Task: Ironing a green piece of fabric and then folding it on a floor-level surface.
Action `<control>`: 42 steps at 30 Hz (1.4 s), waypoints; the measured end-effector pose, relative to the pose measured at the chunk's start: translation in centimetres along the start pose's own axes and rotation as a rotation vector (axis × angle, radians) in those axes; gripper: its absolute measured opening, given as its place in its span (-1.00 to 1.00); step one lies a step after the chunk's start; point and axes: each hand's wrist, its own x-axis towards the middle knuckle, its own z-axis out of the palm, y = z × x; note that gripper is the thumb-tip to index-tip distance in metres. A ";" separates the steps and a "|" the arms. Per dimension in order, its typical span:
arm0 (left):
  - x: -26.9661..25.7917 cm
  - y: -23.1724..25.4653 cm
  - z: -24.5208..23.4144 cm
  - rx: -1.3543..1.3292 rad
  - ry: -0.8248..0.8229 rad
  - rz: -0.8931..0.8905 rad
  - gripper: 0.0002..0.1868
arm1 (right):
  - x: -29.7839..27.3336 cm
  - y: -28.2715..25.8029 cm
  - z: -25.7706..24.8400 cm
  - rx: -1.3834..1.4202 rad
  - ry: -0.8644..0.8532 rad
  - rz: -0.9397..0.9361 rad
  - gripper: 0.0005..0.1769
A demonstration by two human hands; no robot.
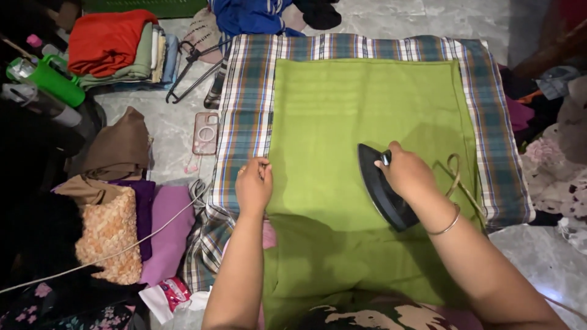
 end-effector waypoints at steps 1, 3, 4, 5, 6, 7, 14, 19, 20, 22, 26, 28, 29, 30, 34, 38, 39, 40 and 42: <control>0.0 0.0 -0.1 0.000 -0.001 -0.003 -0.86 | 0.5 -0.1 0.0 -0.002 -0.002 0.000 -0.49; 0.0 0.0 -0.1 -0.006 -0.010 -0.024 -0.86 | 1.7 -0.4 -0.1 -0.022 0.022 -0.007 -0.46; 0.0 -0.1 0.0 -0.005 -0.014 -0.030 -0.86 | 3.0 -0.3 0.1 -0.025 0.015 -0.007 -0.46; 0.1 -0.2 0.0 0.001 -0.026 -0.052 -0.87 | 4.4 -0.1 0.4 -0.038 0.048 -0.008 -0.47; 0.3 -0.2 0.0 0.008 -0.035 -0.076 -0.88 | 5.8 -0.1 0.5 -0.050 0.080 -0.013 -0.48; 0.1 -0.5 0.4 0.011 -0.036 -0.083 -0.88 | 7.6 -0.1 0.5 -0.054 0.074 -0.016 -0.48; 0.4 -0.9 1.5 0.184 0.035 -0.034 -0.85 | 19.3 -0.3 -0.1 -0.064 0.228 0.010 -0.44; 1.0 -0.6 1.1 0.206 0.033 -0.037 -0.87 | 28.0 0.6 -0.5 -0.100 0.285 -0.002 -0.41; 1.2 -0.2 0.6 0.167 0.007 -0.071 -0.85 | 28.7 0.0 -1.2 -0.087 0.277 0.014 -0.38; 1.7 0.2 0.0 0.128 -0.015 -0.110 -0.81 | 30.4 -0.7 -2.1 -0.077 0.266 0.024 -0.35; 2.3 0.3 -0.6 0.073 -0.088 -0.025 -0.66 | 33.5 -0.9 -2.9 -0.045 0.197 0.124 -0.28; 2.1 0.4 -0.7 0.057 -0.068 0.005 -0.68 | 33.3 -1.4 -3.3 -0.069 0.157 0.147 -0.24; 2.0 0.3 -0.8 0.033 -0.078 -0.028 -0.69 | 32.6 -2.0 -3.7 -0.067 0.103 0.174 -0.20; 2.1 0.4 -0.9 0.006 -0.088 -0.053 -0.70 | 31.8 -2.4 -4.3 -0.061 0.056 0.206 -0.16; 1.3 -0.3 0.1 0.048 -0.050 -0.123 -0.68 | 22.3 -5.1 -4.8 -0.038 0.097 0.050 -0.29; 1.2 -0.7 0.1 0.017 -0.055 -0.099 -0.71 | 21.0 -1.9 -1.2 -0.024 0.102 0.021 -0.31; 1.2 -0.7 0.0 -0.009 -0.063 -0.096 -0.73 | 20.6 -1.1 -0.2 -0.006 0.094 0.005 -0.33; 1.2 -0.5 -0.4 -0.007 -0.060 -0.098 -0.73 | 18.7 -1.2 0.0 -0.007 0.094 0.000 -0.33; 1.3 -0.1 -1.1 -0.080 -0.109 -0.128 -0.72 | 14.9 -1.3 0.6 -0.017 0.041 -0.016 -0.34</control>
